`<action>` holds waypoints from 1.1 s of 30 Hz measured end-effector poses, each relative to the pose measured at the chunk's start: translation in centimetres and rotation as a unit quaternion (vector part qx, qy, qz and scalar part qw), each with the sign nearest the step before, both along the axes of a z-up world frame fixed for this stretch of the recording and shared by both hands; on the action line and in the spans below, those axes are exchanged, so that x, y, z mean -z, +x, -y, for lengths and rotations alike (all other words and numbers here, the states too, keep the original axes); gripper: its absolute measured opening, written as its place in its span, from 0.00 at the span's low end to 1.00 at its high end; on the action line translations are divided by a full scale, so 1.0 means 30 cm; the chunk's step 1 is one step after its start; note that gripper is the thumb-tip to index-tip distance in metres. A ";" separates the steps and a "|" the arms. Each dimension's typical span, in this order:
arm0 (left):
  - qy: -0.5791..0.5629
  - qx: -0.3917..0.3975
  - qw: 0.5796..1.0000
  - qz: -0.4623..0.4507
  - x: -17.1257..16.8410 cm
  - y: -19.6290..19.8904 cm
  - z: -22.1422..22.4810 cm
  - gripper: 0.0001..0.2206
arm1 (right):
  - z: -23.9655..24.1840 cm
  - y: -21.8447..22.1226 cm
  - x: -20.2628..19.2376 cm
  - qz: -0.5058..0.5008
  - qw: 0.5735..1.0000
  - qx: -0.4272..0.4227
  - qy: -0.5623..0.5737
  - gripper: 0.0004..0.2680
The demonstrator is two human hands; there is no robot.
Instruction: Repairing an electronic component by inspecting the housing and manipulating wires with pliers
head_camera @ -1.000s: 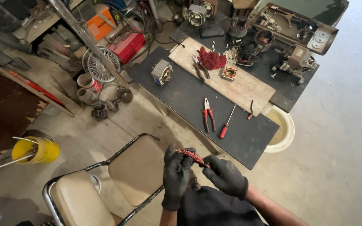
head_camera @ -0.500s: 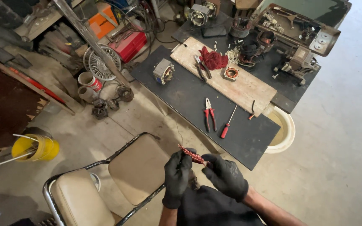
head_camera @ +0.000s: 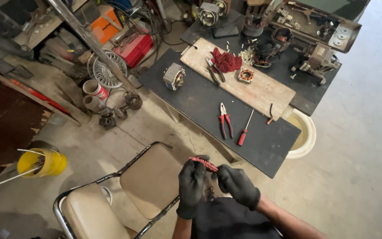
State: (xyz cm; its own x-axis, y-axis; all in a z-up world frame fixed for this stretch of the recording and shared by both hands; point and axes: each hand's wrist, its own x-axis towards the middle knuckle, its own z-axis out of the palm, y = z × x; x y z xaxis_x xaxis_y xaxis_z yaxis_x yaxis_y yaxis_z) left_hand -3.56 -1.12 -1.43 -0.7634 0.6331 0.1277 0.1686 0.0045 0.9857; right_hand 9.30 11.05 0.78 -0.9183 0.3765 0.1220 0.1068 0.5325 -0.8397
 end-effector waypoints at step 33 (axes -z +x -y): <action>-0.042 -0.111 0.985 0.129 -0.051 -0.024 -0.540 0.10 | -0.592 -0.080 0.023 0.048 0.998 -0.028 -0.004 0.11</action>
